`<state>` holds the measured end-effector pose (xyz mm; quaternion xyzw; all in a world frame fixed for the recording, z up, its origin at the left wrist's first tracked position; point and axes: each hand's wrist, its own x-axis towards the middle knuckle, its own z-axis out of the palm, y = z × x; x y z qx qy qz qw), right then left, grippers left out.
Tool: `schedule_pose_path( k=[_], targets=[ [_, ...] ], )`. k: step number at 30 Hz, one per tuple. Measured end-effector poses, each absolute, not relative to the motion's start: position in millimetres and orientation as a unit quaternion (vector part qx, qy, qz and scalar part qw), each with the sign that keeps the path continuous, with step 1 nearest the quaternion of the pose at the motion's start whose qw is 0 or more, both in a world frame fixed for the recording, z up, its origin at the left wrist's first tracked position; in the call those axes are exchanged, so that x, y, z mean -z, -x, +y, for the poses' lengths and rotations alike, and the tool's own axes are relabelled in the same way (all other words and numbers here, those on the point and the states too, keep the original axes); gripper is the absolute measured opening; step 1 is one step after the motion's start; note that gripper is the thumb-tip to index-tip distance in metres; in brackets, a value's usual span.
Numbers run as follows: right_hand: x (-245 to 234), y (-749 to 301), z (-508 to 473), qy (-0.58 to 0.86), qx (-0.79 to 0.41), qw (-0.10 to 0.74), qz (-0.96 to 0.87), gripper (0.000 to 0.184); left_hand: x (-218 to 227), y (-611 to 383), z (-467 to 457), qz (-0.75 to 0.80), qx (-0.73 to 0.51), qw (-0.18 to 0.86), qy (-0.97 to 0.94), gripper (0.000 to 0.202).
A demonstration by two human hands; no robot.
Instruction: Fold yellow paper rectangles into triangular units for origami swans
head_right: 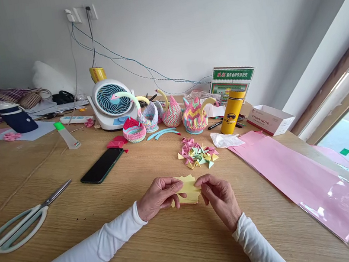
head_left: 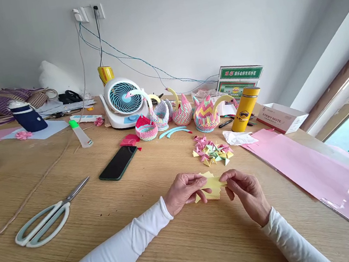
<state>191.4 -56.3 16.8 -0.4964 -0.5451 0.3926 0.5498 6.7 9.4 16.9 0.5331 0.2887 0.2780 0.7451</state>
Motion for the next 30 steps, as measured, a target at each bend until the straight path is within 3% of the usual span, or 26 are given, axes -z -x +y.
schedule_pose_path(
  k=[5,9,13,23,30],
  targets=[
    [-24,-189,-57,0.447,-0.476,0.603,-0.458,0.029,-20,-5,9,0.303,-0.284,0.773,-0.479,0.039],
    [-26,-182,-58,0.423,-0.526,0.597,-0.435,0.033,-22,-6,7,0.305,-0.294,0.763,-0.488,0.040],
    [-25,-171,-58,0.452,-0.492,0.593,-0.449,0.040,-22,-9,3,0.317,-0.303,0.725,-0.531,0.039],
    [-22,-173,-57,0.472,-0.439,0.611,-0.460,0.038,-20,-7,-1,0.311,-0.254,0.611,-0.682,0.030],
    [-22,-166,-57,0.461,-0.462,0.601,-0.462,0.038,-17,-11,-5,0.284,-0.265,0.652,-0.651,0.029]
  ],
)
